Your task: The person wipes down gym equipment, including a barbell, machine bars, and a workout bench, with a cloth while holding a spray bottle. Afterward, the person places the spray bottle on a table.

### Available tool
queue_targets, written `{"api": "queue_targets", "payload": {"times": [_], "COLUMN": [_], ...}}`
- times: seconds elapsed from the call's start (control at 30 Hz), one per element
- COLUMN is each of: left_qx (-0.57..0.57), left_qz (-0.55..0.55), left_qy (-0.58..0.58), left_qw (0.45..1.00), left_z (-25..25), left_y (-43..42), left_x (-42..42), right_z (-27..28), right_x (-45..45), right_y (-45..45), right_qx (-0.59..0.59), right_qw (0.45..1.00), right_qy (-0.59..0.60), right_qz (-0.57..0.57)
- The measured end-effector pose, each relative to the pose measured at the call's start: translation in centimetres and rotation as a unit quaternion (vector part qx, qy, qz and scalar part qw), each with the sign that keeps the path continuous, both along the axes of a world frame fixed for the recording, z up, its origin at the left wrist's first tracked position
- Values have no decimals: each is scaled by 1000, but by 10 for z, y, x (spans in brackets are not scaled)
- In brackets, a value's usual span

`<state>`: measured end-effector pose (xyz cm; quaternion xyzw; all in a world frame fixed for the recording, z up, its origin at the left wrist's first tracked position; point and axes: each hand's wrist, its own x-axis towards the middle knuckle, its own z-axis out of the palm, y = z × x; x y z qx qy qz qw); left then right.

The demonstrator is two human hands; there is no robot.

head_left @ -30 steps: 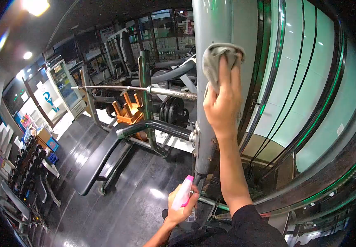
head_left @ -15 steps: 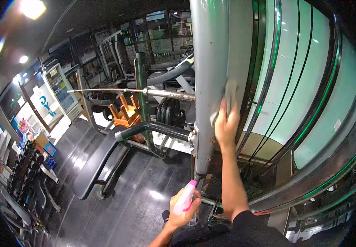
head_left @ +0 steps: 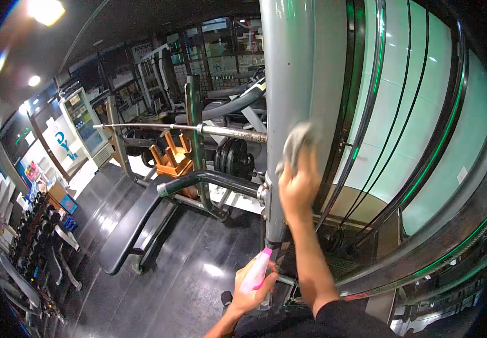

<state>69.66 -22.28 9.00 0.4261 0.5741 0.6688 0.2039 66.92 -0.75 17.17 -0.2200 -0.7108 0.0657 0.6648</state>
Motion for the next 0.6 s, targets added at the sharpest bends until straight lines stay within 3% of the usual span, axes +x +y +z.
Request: {"api": "queue_targets", "payload": {"times": [0.03, 0.07, 0.1, 0.17, 0.27, 0.4, 0.47, 0.6], "left_qx": [-11, -9, -14, -17, -5, 15, 27, 32], "left_qz": [11, 10, -7, -26, -22, -34, -41, -25], "left_qy": [36, 36, 12, -14, -10, -24, -41, -19], "left_qw": [999, 999, 1000, 999, 1000, 999, 998, 999], "left_z": [1, 1, 1, 1, 2, 0, 3, 2], "left_y": [0, 1, 3, 6, 7, 8, 8, 4], "left_x": [2, 3, 4, 8, 11, 13, 12, 5], "right_z": [-25, -57, -61, -52, 5, 120, 169, 168], "right_x": [3, -1, 7, 7, 7, -4, -4, -5], "right_y": [-11, -10, -18, -11, -10, 0, 0, 3], "right_qx": [-72, 6, 25, 9, 31, 194, 189, 235], "right_qw": [996, 1000, 997, 998, 998, 980, 981, 970], "right_qy": [-33, -24, -76, -63, -61, 27, 28, 40], "right_qz": [27, -8, -20, 17, 10, -44, -22, -48]}}
